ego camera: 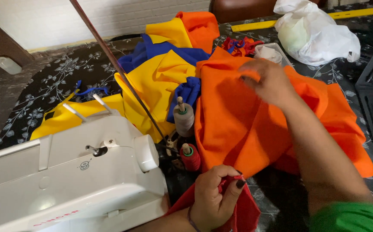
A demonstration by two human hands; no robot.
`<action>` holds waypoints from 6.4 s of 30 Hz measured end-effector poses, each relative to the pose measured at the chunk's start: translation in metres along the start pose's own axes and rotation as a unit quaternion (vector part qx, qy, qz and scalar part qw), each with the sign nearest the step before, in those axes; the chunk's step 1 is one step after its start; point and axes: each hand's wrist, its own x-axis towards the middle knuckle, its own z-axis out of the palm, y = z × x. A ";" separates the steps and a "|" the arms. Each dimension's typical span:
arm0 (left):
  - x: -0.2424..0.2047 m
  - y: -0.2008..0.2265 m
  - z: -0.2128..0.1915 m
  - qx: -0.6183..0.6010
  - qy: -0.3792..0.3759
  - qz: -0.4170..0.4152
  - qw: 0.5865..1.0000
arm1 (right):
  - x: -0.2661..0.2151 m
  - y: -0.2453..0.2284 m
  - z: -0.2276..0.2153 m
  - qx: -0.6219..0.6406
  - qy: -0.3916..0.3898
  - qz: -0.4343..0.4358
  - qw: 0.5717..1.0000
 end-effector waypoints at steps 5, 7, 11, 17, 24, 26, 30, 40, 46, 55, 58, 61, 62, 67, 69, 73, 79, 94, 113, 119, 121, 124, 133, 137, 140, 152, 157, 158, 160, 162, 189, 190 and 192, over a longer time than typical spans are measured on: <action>0.004 0.002 -0.004 -0.012 0.005 0.001 1.000 | -0.008 0.138 0.027 -0.182 0.102 0.296 0.932; 0.005 0.001 -0.004 -0.017 0.003 0.001 1.000 | -0.011 0.166 0.040 -0.214 0.110 0.350 0.905; 0.006 -0.001 -0.001 -0.020 -0.015 -0.041 0.999 | 0.003 0.158 0.049 -0.222 0.020 0.512 0.829; 0.008 -0.002 0.000 -0.035 -0.015 -0.049 0.998 | 0.027 0.124 0.055 -0.232 -0.094 0.603 0.758; 0.006 -0.003 -0.001 -0.056 -0.020 -0.062 0.996 | -0.020 0.207 0.112 -0.463 0.026 0.187 0.866; 0.006 -0.003 -0.003 -0.050 -0.026 -0.064 0.996 | -0.018 0.188 0.102 -0.447 0.039 0.177 0.876; 0.005 -0.004 -0.004 -0.056 -0.034 -0.065 0.996 | -0.013 0.186 0.083 -0.329 0.139 0.357 0.863; 0.006 -0.007 -0.004 -0.056 -0.043 -0.052 0.996 | 0.008 0.122 0.048 -0.226 -0.059 0.563 0.793; 0.006 -0.006 -0.002 -0.066 -0.039 -0.065 0.995 | -0.002 0.189 0.073 -0.200 0.046 0.556 0.806; 0.008 -0.007 -0.001 -0.070 -0.041 -0.078 0.994 | 0.025 0.171 0.072 -0.287 -0.046 0.517 0.805; 0.007 -0.008 0.000 -0.074 -0.040 -0.080 0.993 | 0.023 0.167 0.072 -0.286 0.017 0.495 0.821; 0.008 -0.008 0.000 -0.068 -0.042 -0.079 0.994 | 0.023 0.159 0.063 -0.343 0.107 0.371 0.856; 0.009 -0.009 0.000 -0.072 -0.049 -0.082 0.993 | 0.028 0.144 0.052 -0.294 0.132 0.337 0.885; 0.009 -0.005 -0.002 -0.070 -0.075 -0.081 0.991 | 0.045 0.086 -0.002 -0.227 0.238 0.084 0.940; 0.010 0.000 -0.007 -0.057 -0.087 -0.082 0.991 | 0.044 0.053 -0.025 -0.185 0.121 0.001 0.975; 0.004 0.017 -0.024 -0.058 -0.137 -0.116 0.982 | 0.010 -0.056 -0.072 -0.131 -0.025 -0.064 0.989; -0.047 0.020 -0.069 0.140 -0.297 0.001 0.945 | -0.102 -0.146 -0.087 0.039 -0.213 -0.055 0.975; -0.096 -0.024 -0.054 0.398 -0.282 -0.174 0.856 | -0.220 -0.191 0.008 0.026 -0.285 0.033 0.958; -0.093 -0.023 -0.054 0.281 -0.218 -0.149 0.923 | -0.200 -0.242 0.029 0.028 -0.207 0.024 0.978; -0.096 -0.030 -0.053 0.270 -0.193 -0.135 0.934 | -0.195 -0.238 0.039 0.034 -0.218 0.016 0.975; -0.096 -0.034 -0.052 0.276 -0.190 -0.129 0.933 | -0.196 -0.232 0.043 0.022 -0.221 0.019 0.975; -0.097 -0.033 -0.054 0.276 -0.193 -0.128 0.933 | -0.198 -0.221 0.048 0.013 -0.239 0.032 0.971; -0.096 -0.029 -0.057 0.243 -0.186 -0.143 0.941 | -0.185 -0.218 0.043 0.023 -0.262 0.038 0.964; -0.101 -0.048 -0.056 0.211 -0.168 -0.106 0.957 | -0.178 -0.227 0.031 0.076 -0.251 0.062 0.963; -0.106 -0.050 -0.054 0.207 -0.146 -0.061 0.965 | -0.176 -0.237 0.037 0.051 -0.224 0.070 0.971; -0.095 -0.036 -0.056 0.230 -0.174 -0.113 0.951 | -0.158 -0.268 0.027 -0.147 -0.230 0.192 0.943; -0.090 -0.037 -0.057 0.254 -0.227 -0.174 0.924 | -0.158 -0.261 0.006 -0.008 -0.135 0.134 0.982; -0.090 -0.038 -0.057 0.251 -0.225 -0.165 0.927 | -0.162 -0.250 0.004 0.032 -0.109 0.109 0.987; -0.096 -0.048 -0.053 0.246 -0.226 -0.154 0.930 | -0.174 -0.234 -0.002 0.069 -0.082 0.087 0.990; -0.106 -0.068 -0.045 0.319 -0.169 -0.075 0.930 | -0.184 -0.221 -0.011 0.045 -0.074 0.040 0.995; -0.109 -0.073 -0.044 0.304 -0.168 -0.052 0.936 | -0.241 -0.210 -0.012 0.050 -0.091 0.121 0.987; -0.109 -0.074 -0.044 0.303 -0.169 -0.052 0.937 | -0.240 -0.214 -0.014 0.049 -0.091 0.122 0.987; -0.110 -0.076 -0.043 0.299 -0.166 -0.049 0.938 | -0.237 -0.221 -0.021 0.107 -0.117 0.138 0.978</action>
